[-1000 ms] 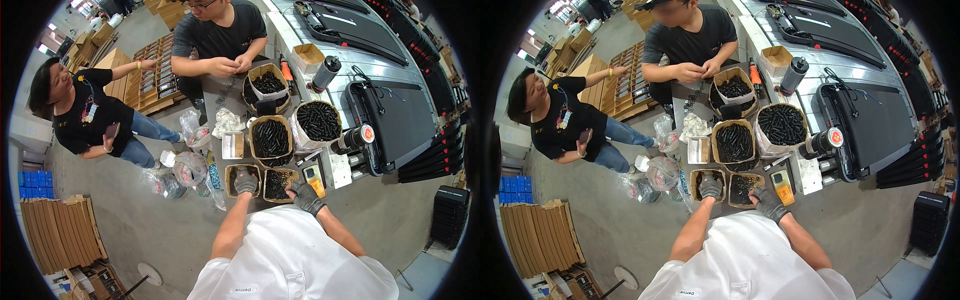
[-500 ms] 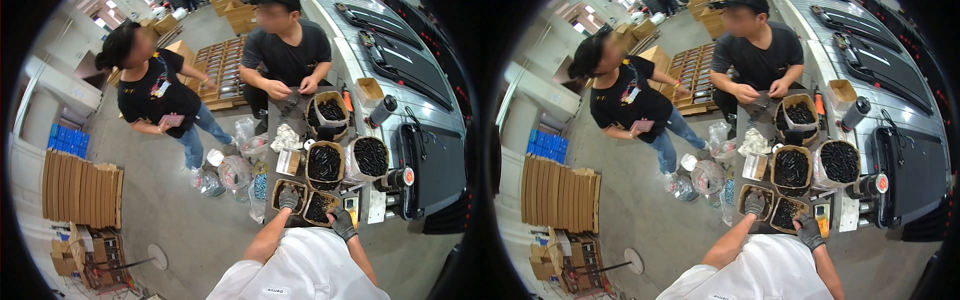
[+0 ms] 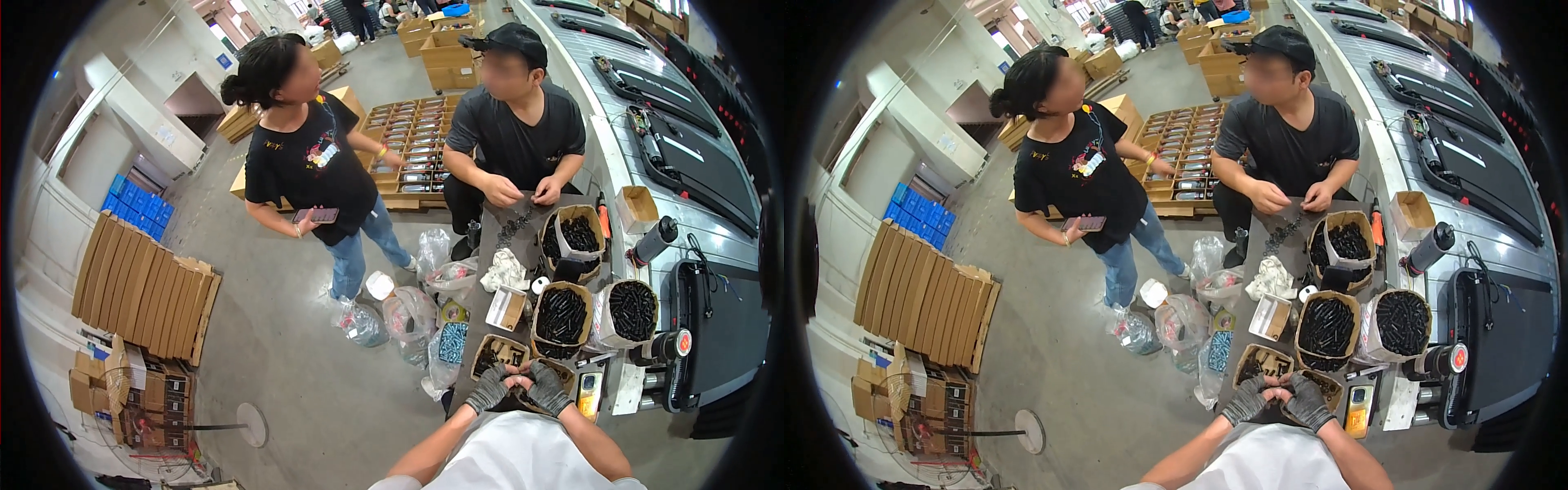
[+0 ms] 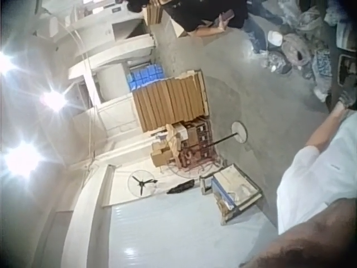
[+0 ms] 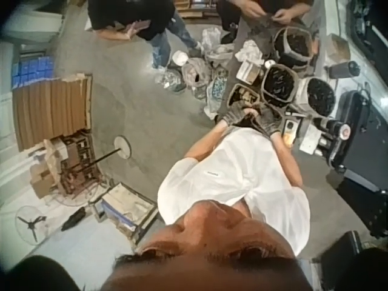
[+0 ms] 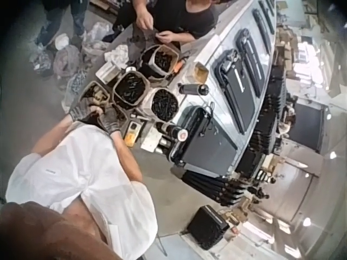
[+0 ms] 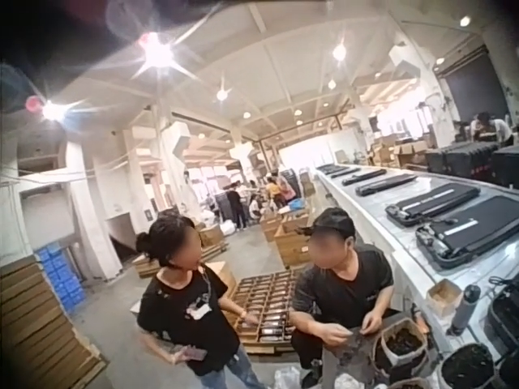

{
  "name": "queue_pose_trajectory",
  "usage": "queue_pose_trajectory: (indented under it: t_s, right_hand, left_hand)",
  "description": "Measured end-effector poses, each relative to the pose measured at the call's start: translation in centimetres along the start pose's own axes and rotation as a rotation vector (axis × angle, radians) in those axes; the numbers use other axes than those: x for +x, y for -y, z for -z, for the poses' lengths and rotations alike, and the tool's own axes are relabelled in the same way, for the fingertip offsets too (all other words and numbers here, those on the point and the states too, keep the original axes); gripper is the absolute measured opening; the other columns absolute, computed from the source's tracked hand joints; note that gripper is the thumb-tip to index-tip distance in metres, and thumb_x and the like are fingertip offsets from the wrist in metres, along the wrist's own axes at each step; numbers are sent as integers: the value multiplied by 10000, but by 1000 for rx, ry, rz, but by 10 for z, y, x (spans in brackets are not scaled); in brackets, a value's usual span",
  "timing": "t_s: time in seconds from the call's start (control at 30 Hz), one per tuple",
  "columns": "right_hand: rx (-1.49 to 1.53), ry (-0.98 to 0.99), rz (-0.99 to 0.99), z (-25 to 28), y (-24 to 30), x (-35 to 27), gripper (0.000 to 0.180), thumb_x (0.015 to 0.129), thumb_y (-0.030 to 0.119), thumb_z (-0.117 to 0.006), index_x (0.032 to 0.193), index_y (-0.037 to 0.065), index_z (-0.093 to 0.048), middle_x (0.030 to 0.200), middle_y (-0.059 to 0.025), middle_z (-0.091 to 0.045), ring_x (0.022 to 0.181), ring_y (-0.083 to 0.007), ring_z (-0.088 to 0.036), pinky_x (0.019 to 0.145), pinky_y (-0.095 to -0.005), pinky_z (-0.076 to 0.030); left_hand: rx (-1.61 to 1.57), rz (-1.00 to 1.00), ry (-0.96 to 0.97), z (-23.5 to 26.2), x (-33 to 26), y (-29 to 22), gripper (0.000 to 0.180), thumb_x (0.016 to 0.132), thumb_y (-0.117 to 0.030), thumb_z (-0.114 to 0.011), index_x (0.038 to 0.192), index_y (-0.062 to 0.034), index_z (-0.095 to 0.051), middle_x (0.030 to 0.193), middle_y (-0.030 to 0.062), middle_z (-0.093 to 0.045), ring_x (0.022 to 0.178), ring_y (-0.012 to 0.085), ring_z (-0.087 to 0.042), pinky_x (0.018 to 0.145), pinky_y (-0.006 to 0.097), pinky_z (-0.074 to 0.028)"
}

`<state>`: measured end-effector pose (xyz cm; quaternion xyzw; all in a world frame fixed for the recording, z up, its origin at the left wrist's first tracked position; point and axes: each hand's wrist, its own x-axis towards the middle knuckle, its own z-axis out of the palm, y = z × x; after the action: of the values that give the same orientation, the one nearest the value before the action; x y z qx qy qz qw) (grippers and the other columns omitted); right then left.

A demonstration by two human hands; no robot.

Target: Assembling or sorting small black cylindrical components at an industrial workbench.

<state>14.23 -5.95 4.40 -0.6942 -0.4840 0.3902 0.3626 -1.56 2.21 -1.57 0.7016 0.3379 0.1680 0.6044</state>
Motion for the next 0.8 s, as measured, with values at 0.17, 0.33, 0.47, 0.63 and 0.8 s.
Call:
queue_pose_trajectory:
  t_s: [0.17, 0.33, 0.47, 0.63, 0.8]
  right_hand:
    - [105, 10, -84, 2, -14, 5, 216, 853, 179, -638, 968, -4, -640, 865, -121, -673, 792, -198, -640, 743, -318, -501]
    - [198, -31, -205, 4, -8, -7, 207, 865, 189, -614, 946, 4, -658, 835, -93, -673, 786, -157, -623, 736, -299, -487]
    - [66, -135, -140, 0, -5, -11, 180, 863, 179, -601, 933, 18, -642, 825, -122, -665, 787, -221, -648, 731, -334, -495]
    - [73, -98, -154, 5, 13, -2, 198, 888, 195, -580, 984, 30, -633, 895, -118, -670, 863, -214, -644, 792, -334, -484]
    - [41, -107, -72, 14, 9, 4, 287, 910, 259, -583, 1064, 17, -597, 922, -133, -664, 860, -249, -644, 752, -345, -491]
  left_hand:
    - [-226, 91, -10, -3, -1, 0, 263, 889, -141, -643, 1096, -7, -552, 889, 58, -622, 827, 141, -595, 740, 279, -496]
    - [-238, 168, 10, -4, -4, -24, 311, 857, -178, -677, 1093, 1, -584, 941, 84, -649, 892, 155, -612, 793, 300, -503]
    - [-371, 226, -52, -12, -7, -27, 334, 883, -170, -658, 1166, 1, -610, 980, 67, -674, 903, 137, -611, 791, 282, -495]
    - [-329, 209, -34, -19, -1, -14, 328, 904, -241, -635, 1122, 4, -639, 1007, 75, -680, 933, 152, -611, 855, 293, -474]
    - [-284, 147, -123, 0, 6, -52, 288, 923, -232, -614, 1085, 5, -638, 885, 58, -661, 829, 150, -610, 765, 289, -490]
